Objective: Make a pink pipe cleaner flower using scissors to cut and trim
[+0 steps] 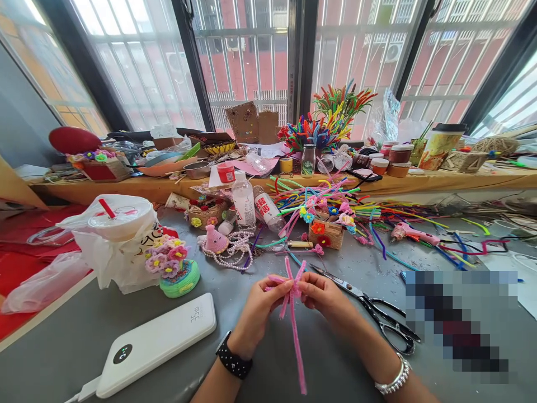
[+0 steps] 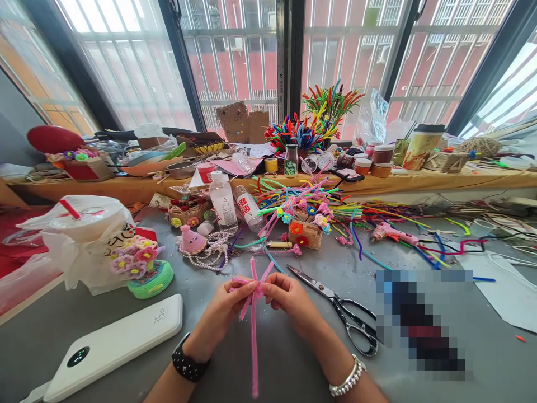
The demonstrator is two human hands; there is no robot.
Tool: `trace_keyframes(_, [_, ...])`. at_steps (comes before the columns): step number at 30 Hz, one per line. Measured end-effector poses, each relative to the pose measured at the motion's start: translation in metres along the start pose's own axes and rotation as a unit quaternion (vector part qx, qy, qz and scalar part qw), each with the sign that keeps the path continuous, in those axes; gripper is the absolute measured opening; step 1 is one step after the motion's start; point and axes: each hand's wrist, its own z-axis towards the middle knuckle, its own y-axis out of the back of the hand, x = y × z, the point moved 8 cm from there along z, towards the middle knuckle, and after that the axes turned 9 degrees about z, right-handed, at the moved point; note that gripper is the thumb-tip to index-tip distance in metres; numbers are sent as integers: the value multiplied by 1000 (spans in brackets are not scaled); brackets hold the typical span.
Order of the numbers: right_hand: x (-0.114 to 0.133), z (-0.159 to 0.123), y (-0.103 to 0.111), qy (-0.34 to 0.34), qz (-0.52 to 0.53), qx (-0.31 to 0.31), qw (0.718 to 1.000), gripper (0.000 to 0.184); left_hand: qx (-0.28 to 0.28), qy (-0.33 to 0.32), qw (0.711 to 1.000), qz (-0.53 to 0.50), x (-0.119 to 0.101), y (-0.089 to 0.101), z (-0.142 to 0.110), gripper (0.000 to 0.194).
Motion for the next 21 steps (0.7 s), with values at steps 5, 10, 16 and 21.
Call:
trace_keyframes(5, [9,1,8,62,24,-35,997,22,36,33,999,24,5,-6,-1,15])
trace_keyframes(10, [14,-2,1,75,15,-24,997,21,50,33,998,-22,0,-11,-2,20])
trace_keyframes(16, [16,-6,21,87,131,-145,977,22,62,70,980,-177,1,-5,-1,21])
trace_keyframes(21, [10,-7,27,87,126,-192,969,22,65,33,995,-64,3,-12,-2,22])
